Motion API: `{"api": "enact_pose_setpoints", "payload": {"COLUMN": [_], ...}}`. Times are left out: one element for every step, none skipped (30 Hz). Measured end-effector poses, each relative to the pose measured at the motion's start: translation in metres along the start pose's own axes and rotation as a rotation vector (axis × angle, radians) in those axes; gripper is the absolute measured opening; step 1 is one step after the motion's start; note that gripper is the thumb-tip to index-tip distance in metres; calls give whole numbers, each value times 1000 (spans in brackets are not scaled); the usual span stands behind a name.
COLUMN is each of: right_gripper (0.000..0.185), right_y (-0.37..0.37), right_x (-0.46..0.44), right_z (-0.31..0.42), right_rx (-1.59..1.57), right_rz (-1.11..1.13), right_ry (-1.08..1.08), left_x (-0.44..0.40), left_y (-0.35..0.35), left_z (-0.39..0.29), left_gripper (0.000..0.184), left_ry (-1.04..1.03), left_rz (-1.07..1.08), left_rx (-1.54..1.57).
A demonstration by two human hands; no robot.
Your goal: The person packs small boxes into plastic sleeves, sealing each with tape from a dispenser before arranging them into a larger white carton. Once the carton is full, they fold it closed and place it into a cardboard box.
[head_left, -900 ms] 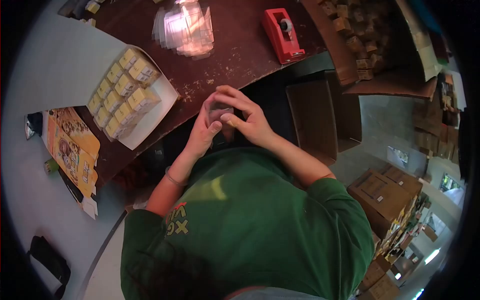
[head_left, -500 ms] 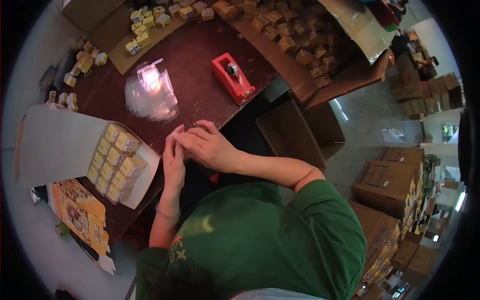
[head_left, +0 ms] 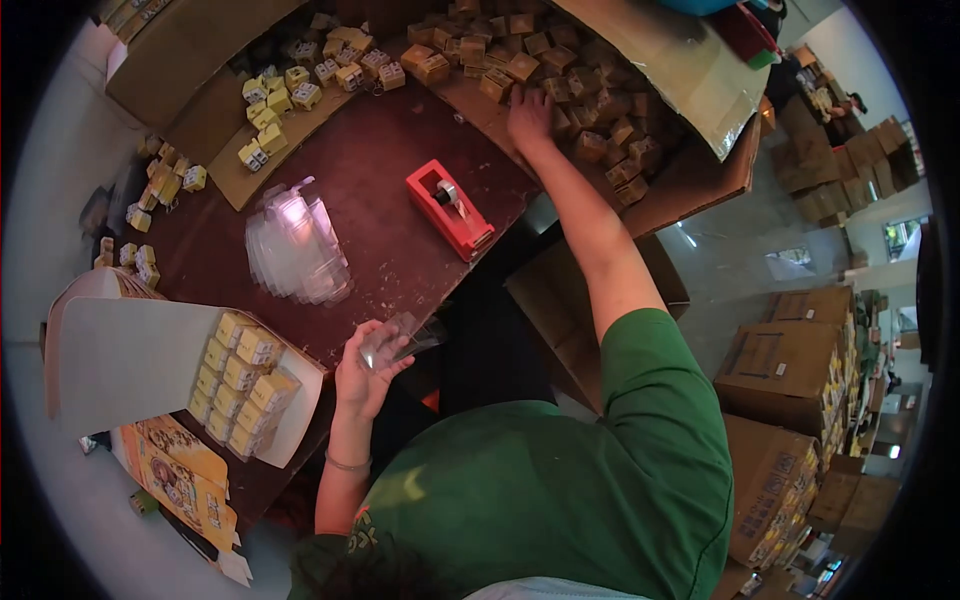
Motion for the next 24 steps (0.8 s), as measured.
{"api": "enact_pose_setpoints", "payload": {"right_gripper": [49,52,54,55,55,56,54,51,47,44,41,34,30,25,21,18,18,18,18,20,22,24,28,31], "right_y": [-5,-9,-11,-5,1,16,51,71,97,150,210,253,279,297,296,300,300,296,295,298,297,295,291,294], "right_x": [-6,-12,-14,-16,-20,-27,-27,-20,-11,14,47,68,97,120,139,150,154,161,163,169,181,192,200,199], "right_z": [-3,-6,-7,-10,-14,-14,-12,-6,2,22,43,66,90,108,124,132,137,142,145,146,153,158,164,164], "right_rx": [-33,-64,-95,-192,-289,-387,-635,-1058,-1479,-1785,-2083,-2090,-2103,-2016,-1917,-1833,-1920,-2001,-2075,-2103,-2154,-2198,-2142,-2144], "right_rz": [35,74,115,170,226,284,376,448,524,756,1015,937,1060,1140,1151,1394,1292,1186,1075,987,1127,1269,1336,1211], "right_ry": [-11,-19,-28,-64,-102,-142,-205,-191,-160,-69,14,343,462,548,647,482,482,476,470,426,384,338,403,362], "left_x": [0,1,0,-2,-2,-1,0,-2,-1,2,2,4,9,13,17,22,22,25,28,27,28,30,32,34], "left_y": [-6,-13,-16,-16,-16,-15,-15,-15,-19,-23,-30,-40,-50,-54,-57,-60,-58,-58,-58,-50,-47,-46,-45,-42], "left_z": [1,-1,1,3,4,3,1,-1,-7,-13,-16,-16,-15,-12,-8,-2,8,14,19,27,32,36,40,43], "left_gripper": [32,33,33,33,33,35,37,39,46,52,71,74,77,89,93,96,94,94,93,90,89,89,90,85], "left_ry": [27,15,29,44,58,57,54,43,36,33,8,31,56,107,142,178,174,199,220,167,188,208,230,232], "left_rz": [13,28,75,122,168,198,230,263,269,269,327,466,603,674,724,778,782,739,698,680,708,737,764,716], "left_rx": [-19,-76,-91,-106,-122,-165,-208,-244,-268,-287,-341,-291,-243,-240,-296,-354,-342,-246,-150,-132,-77,-20,36,22]}}
Point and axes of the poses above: each hand's wrist, its own x-axis away from the middle knuckle, its own y-axis out of the back of the hand, z = x × y, the point moved 6 cm from there along -x, towards the middle knuckle, and after that the axes turned 3 degrees about -z, right-handed, at the moved point
